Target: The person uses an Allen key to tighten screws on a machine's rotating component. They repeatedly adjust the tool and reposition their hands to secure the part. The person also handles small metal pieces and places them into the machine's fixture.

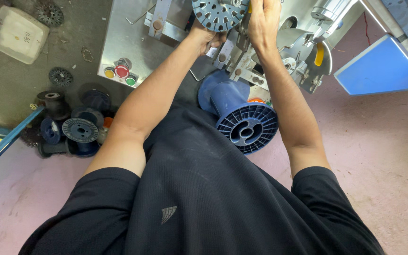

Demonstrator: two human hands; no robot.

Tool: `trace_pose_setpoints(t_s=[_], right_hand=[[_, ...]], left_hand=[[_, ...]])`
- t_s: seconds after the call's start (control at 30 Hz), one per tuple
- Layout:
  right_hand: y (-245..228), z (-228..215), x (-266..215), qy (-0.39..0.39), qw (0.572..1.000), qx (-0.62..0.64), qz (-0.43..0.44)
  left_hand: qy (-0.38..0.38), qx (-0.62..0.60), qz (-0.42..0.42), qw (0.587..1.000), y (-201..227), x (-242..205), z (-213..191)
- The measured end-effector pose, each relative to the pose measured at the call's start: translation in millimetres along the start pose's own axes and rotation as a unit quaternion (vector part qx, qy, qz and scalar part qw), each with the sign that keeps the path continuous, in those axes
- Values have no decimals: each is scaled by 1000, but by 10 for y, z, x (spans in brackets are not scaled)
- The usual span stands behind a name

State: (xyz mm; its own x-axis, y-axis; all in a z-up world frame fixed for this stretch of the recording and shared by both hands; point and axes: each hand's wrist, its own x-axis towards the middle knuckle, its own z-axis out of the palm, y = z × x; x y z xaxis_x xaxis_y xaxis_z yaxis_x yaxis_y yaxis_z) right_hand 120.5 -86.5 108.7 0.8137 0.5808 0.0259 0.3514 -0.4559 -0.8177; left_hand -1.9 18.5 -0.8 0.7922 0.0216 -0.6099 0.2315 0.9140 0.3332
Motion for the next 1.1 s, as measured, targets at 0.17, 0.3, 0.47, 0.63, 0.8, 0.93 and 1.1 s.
trace_pose_setpoints(t_s=[0.17,0.3,0.47,0.63,0.8,0.93,1.1], right_hand=[[15,1,-14,-7,1000,23,14],[11,-15,-26,-17,999,14,43],[-12,-20,-29,-16,999,18,24],[56,-27,-50,-11,1000,18,22],[140,-16,-74,15,999,-21,-33],[134,-21,-61,-1,1000,17,11],[71,-12,-43,-14,998,40,43]], left_hand=[[-43,-103,-74,991,55,105,-118],[-19,-126,-61,990,-33,139,-76],[12,10,13,1000,-52,-39,108],[-44,-40,-23,998,28,-206,92],[10,-110,-29,993,-116,68,-20],[9,-180,-26,983,-181,272,-82],[27,-105,-57,992,-1,67,25]])
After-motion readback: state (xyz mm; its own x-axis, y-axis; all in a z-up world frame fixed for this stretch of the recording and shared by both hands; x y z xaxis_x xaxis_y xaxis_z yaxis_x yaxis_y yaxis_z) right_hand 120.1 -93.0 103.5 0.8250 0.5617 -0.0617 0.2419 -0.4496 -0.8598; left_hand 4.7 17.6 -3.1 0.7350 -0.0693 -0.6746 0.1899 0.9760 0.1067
